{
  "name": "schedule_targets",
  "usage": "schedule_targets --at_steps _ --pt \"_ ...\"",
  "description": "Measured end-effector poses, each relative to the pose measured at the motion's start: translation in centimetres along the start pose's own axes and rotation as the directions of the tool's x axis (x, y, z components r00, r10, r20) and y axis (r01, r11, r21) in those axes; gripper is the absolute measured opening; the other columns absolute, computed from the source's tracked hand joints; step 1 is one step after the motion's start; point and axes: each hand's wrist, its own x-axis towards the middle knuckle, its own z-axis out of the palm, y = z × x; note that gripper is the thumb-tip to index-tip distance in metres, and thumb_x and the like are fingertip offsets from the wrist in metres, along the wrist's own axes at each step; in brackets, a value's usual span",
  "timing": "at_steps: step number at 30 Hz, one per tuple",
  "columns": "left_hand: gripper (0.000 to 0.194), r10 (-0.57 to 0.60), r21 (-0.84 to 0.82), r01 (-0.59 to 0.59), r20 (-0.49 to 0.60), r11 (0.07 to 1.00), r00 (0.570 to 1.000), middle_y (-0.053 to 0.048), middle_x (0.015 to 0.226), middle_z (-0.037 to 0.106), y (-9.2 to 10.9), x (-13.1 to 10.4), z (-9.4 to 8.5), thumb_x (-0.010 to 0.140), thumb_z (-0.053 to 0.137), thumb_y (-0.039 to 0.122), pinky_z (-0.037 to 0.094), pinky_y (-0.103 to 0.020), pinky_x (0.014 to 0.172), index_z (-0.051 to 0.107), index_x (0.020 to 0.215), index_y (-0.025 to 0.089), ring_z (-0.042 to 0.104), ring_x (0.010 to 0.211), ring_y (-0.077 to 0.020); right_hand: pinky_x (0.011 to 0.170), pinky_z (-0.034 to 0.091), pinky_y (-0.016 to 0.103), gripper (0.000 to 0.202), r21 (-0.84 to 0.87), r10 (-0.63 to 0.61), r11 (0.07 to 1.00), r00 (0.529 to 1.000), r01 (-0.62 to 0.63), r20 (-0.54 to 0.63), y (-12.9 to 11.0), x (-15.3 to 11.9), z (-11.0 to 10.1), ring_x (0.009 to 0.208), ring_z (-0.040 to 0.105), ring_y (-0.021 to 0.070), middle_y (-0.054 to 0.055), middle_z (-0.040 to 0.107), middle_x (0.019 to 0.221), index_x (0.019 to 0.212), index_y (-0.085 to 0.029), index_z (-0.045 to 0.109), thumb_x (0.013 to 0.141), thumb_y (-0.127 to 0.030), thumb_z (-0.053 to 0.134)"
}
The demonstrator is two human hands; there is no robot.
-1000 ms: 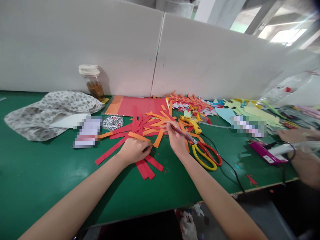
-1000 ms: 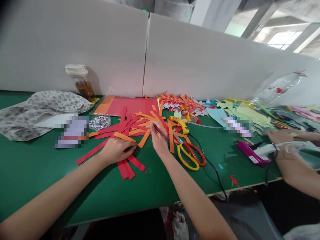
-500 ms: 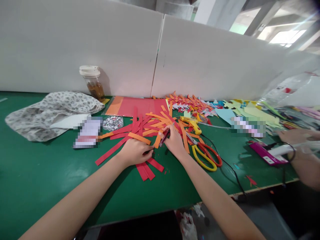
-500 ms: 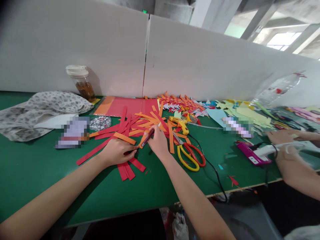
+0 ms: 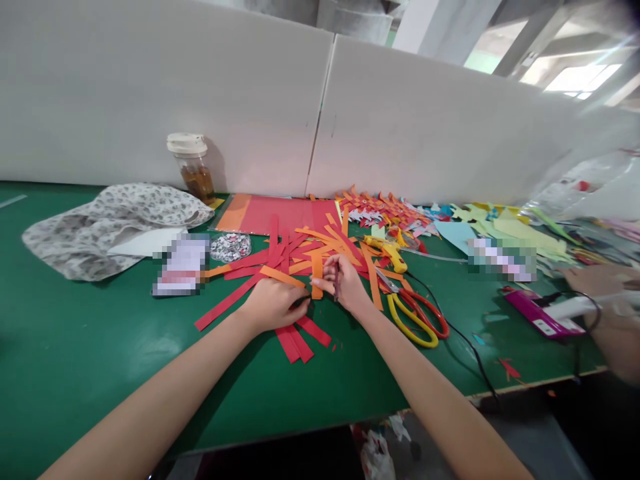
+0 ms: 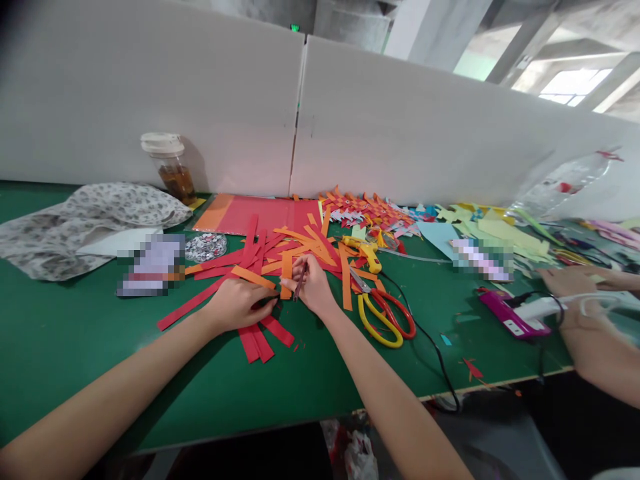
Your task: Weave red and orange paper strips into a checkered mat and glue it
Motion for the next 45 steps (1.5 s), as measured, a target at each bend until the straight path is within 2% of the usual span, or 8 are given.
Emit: schedule_targets --at_steps 3,6,12,19,24,31,38,45 --pt "0.029 -0.149 -0.004 0.149 -0.022 0.989 0.989 -0.001 0.058 0.066 0.0 0.1 0.0 0.087 0.042 0.034 0.026 -0.023 0.043 0.067 0.085 0.020 0.059 0.051 -0.0152 0.058 0.045 0.027 0.047 0.105 -0.004 0.994 0.999 0.009 -0.041 -0.8 0.0 0.1 0.053 0.044 0.0086 -0.010 0.035 0.063 0.081 -0.024 0.039 0.057 -0.036 0.077" --pt "0.030 -0.258 -0.078 0.258 0.010 0.963 0.966 0.002 0.051 0.060 -0.1 0.2 -0.3 0.089 0.040 0.038 0.022 -0.023 0.043 0.065 0.087 0.021 0.054 0.046 -0.0132 0.061 0.047 0.030 0.043 0.100 -0.048 0.993 0.996 0.056 -0.078 -1.5 -0.4 0.3 0.057 0.049 0.0111 -0.008 0.039 0.065 0.080 -0.025 0.039 0.060 -0.034 0.076" --pt "0.024 -0.194 -0.231 0.221 0.133 0.947 0.972 0.005 0.054 0.057 -0.3 0.3 -0.4 0.088 0.043 0.036 0.023 -0.022 0.045 0.063 0.092 0.023 0.048 0.045 -0.0103 0.067 0.049 0.033 0.043 0.107 -0.096 0.990 0.995 0.097 -0.015 -1.5 -0.7 1.0 0.062 0.055 0.0139 -0.008 0.042 0.063 0.081 -0.026 0.039 0.062 -0.034 0.076" --pt "0.023 -0.278 -0.286 0.307 0.137 0.908 0.951 0.004 0.056 0.058 -0.7 0.2 -0.1 0.086 0.043 0.032 0.024 -0.022 0.047 0.062 0.095 0.022 0.048 0.047 -0.0105 0.062 0.047 0.030 0.047 0.074 -0.057 0.996 0.997 0.053 0.053 -1.2 -0.7 1.1 0.059 0.056 0.0117 -0.007 0.052 0.068 0.080 -0.024 0.038 0.058 -0.033 0.078" --pt "0.022 -0.321 -0.308 0.345 0.126 0.887 0.939 0.004 0.056 0.058 -0.8 0.3 -0.2 0.086 0.044 0.032 0.025 -0.022 0.048 0.063 0.093 0.023 0.050 0.049 -0.0107 0.054 0.042 0.027 0.045 0.002 -0.070 0.998 0.997 0.070 0.014 -1.2 -0.6 0.9 0.053 0.049 0.0105 -0.007 0.049 0.062 0.076 -0.023 0.039 0.057 -0.035 0.079" --pt "0.023 -0.357 -0.286 0.384 0.141 0.878 0.923 0.005 0.055 0.056 -0.6 0.5 -0.4 0.085 0.043 0.035 0.024 -0.022 0.047 0.062 0.090 0.022 0.048 0.048 -0.0111 0.053 0.042 0.027 0.044 0.031 -0.067 0.997 0.998 0.068 -0.022 -1.0 -0.6 1.2 0.052 0.048 0.0106 -0.007 0.047 0.061 0.075 -0.023 0.039 0.057 -0.034 0.079" --pt "0.019 -0.391 -0.303 0.409 0.119 0.861 0.913 0.005 0.057 0.058 -0.6 0.5 -0.6 0.083 0.045 0.032 0.025 -0.022 0.047 0.061 0.085 0.021 0.049 0.050 -0.0112 0.054 0.042 0.027 0.042 0.071 -0.104 0.991 0.987 0.114 -0.122 -1.1 -0.4 0.5 0.054 0.045 0.0101 -0.008 0.046 0.062 0.075 -0.024 0.038 0.061 -0.034 0.076" --pt "0.027 -0.344 -0.328 0.359 0.104 0.874 0.933 0.004 0.056 0.058 -0.8 0.3 -0.2 0.085 0.045 0.040 0.025 -0.022 0.047 0.064 0.094 0.023 0.050 0.049 -0.0108 0.055 0.042 0.027 0.043 0.125 -0.082 0.988 0.994 0.092 -0.078 -1.4 -0.7 1.0 0.056 0.044 0.0104 -0.007 0.045 0.063 0.074 -0.024 0.039 0.060 -0.034 0.078"
